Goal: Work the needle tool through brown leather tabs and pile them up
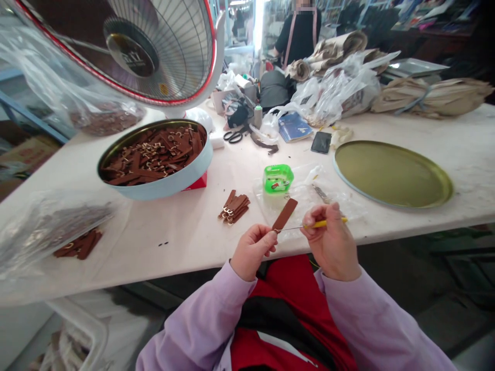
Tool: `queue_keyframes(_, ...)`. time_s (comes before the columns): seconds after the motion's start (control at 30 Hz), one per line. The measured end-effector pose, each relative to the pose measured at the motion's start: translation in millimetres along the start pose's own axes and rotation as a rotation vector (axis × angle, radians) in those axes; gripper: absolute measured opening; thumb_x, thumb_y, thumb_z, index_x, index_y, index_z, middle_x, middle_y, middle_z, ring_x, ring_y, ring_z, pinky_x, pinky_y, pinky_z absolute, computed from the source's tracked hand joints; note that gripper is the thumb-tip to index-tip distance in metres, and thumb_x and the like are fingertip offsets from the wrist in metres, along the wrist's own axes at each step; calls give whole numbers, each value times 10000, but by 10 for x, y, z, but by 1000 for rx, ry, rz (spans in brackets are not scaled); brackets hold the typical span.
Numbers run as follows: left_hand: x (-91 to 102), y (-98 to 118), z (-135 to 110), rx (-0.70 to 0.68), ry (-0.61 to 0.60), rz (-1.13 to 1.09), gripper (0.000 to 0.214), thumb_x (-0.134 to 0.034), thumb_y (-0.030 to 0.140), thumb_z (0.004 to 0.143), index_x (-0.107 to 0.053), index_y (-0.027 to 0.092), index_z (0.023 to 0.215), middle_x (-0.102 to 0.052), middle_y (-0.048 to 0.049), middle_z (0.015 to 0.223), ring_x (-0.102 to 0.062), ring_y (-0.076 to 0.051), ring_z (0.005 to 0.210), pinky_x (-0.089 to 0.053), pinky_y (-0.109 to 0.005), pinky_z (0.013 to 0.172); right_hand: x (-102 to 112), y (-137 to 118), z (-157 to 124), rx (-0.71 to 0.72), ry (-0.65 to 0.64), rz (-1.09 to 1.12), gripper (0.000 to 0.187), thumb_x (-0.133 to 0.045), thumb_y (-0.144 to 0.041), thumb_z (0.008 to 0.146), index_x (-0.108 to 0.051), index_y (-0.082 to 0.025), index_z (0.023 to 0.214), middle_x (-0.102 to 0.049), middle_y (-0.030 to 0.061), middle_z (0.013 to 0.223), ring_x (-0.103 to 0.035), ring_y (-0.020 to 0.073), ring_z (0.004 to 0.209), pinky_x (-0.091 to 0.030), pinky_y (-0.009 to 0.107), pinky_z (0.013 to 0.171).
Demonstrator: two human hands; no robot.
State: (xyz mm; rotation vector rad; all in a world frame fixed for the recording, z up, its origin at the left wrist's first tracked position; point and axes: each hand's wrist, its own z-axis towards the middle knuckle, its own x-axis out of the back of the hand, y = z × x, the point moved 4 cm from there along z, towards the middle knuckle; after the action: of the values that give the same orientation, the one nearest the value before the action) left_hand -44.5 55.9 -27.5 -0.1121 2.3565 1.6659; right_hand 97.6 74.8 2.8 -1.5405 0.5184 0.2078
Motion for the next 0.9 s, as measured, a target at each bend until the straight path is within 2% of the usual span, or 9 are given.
queue_keyframes(0.1,-23,25,-90,-20,26,-36,230,-595,354,659,-483,156,688,-497,40,576,-411,-50,475,-307,-186,474,-29,-40,-80,22,-26,12,360,-471,-540,797,-522,-211,659,-455,-31,557,-370,82,447,-285,225,420)
queue_keyframes(0.23,-20,24,-186,-56,116,-37,157,-543,291,639,-441,172,636,-422,65,498,-363,-55,449,-279,-191,464,66,-198,-160,148,31,0,376,-417,-560,813,-501,-228,657,-425,-39,553,-390,98,463,-314,237,447)
queue_keyframes(0.37,-31,55,-285,-115,136,9,119,-506,259,635,-426,177,603,-370,73,466,-324,-59,446,-254,-197,460,130,-280,-292,296,88,-279,345,-395,-507,850,-539,-220,723,-450,-25,570,-445,122,551,-379,262,562)
queue_keyframes(0.4,-39,71,-311,-131,132,22,119,-506,261,638,-428,177,603,-374,72,472,-324,-60,450,-256,-199,464,95,-247,-326,278,30,-383,327,-407,-491,852,-544,-214,744,-470,-20,586,-455,125,569,-384,263,577)
queue_keyframes(0.47,-52,109,-359,-155,129,54,130,-517,275,642,-439,176,614,-392,69,489,-332,-61,461,-269,-203,473,-22,-119,-388,168,-186,-539,300,-445,-471,840,-525,-203,730,-487,-19,593,-454,124,561,-379,258,551)
queue_keyframes(0.53,-49,145,-394,-158,120,95,147,-541,293,639,-459,171,632,-422,61,510,-357,-64,475,-292,-206,485,-127,5,-438,53,-369,-592,307,-472,-462,824,-475,-203,660,-444,-38,547,-414,110,505,-343,246,485)
queue_keyframes(0.57,-41,158,-404,-150,110,114,156,-553,299,636,-471,168,643,-439,55,520,-373,-66,482,-305,-208,491,-158,42,-447,15,-404,-599,315,-481,-458,818,-453,-204,633,-415,-48,524,-384,102,478,-316,239,454)
queue_keyframes(0.7,28,170,-402,-129,73,189,172,-574,310,643,-490,162,669,-483,37,540,-423,-76,501,-329,-209,499,-211,98,-412,-68,-433,-585,318,-487,-434,804,-438,-201,595,-382,-60,499,-335,87,448,-266,226,414)
queue_keyframes(0.9,98,80,-359,-210,159,330,98,-526,238,663,-461,173,627,-423,56,511,-363,-71,481,-293,-200,477,-242,303,-323,-114,-477,-600,135,-583,-307,711,-547,-182,673,-495,-29,587,-422,110,538,-349,242,495)
